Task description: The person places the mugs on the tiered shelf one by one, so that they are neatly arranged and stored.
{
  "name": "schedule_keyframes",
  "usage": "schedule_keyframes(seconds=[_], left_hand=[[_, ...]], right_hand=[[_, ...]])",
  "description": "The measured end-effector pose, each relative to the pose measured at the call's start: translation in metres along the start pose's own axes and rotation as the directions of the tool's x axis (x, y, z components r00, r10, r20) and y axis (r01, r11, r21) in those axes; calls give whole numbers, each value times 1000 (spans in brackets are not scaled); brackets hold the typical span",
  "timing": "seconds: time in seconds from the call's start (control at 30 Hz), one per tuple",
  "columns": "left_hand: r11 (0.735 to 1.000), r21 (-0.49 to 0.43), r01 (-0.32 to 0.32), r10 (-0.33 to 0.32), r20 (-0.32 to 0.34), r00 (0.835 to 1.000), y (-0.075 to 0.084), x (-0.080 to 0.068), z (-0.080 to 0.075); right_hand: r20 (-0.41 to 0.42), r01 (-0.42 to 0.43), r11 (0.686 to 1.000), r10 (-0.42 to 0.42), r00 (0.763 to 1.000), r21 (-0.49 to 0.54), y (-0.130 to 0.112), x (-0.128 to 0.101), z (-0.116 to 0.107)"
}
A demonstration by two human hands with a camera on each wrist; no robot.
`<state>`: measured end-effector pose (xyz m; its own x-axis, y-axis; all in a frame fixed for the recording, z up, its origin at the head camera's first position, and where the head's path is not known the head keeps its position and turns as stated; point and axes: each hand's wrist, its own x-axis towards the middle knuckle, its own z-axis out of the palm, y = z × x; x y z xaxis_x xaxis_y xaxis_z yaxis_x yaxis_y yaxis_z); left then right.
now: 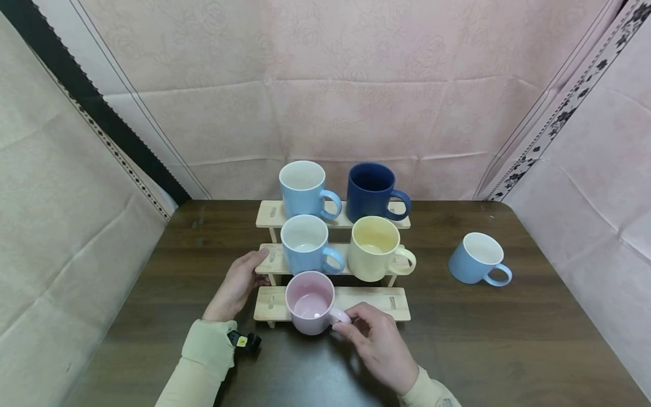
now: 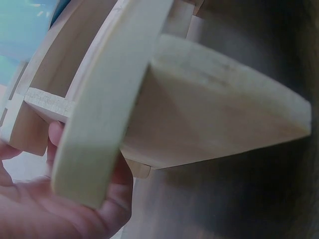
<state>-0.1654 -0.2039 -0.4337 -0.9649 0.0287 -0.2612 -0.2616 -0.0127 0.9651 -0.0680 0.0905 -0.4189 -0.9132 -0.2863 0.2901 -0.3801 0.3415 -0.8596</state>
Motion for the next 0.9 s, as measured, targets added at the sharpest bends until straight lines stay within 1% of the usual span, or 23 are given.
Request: schedule_keyframes(seconds=[0.2, 0.4, 0.5, 0.67, 0.8, 0.9], left_hand=[[1000, 3, -3, 3, 0, 1000, 1, 0, 0], [1000, -8, 0, 0, -9, 1000, 3, -1, 1], [1000, -8, 0, 0, -8, 1000, 4, -2, 1], [1000, -9, 6, -6, -3, 1000, 4, -2, 2], [1000, -13, 8, -9, -7, 1000, 4, -3, 2], [1000, -11, 6, -6, -11, 1000, 3, -3, 2]], right_hand=[[10, -15, 1000, 15, 1000, 17, -2, 2, 3], [34, -24, 1000, 24, 999, 11, -4, 2, 4], [49, -21, 999, 22, 999, -31, -5, 2, 4], [90, -11, 992, 23, 996, -128, -7, -1, -1], [116, -42, 982, 65, 991, -185, -9, -5, -12], [105, -78, 971, 103, 989, -224, -10, -7, -25]])
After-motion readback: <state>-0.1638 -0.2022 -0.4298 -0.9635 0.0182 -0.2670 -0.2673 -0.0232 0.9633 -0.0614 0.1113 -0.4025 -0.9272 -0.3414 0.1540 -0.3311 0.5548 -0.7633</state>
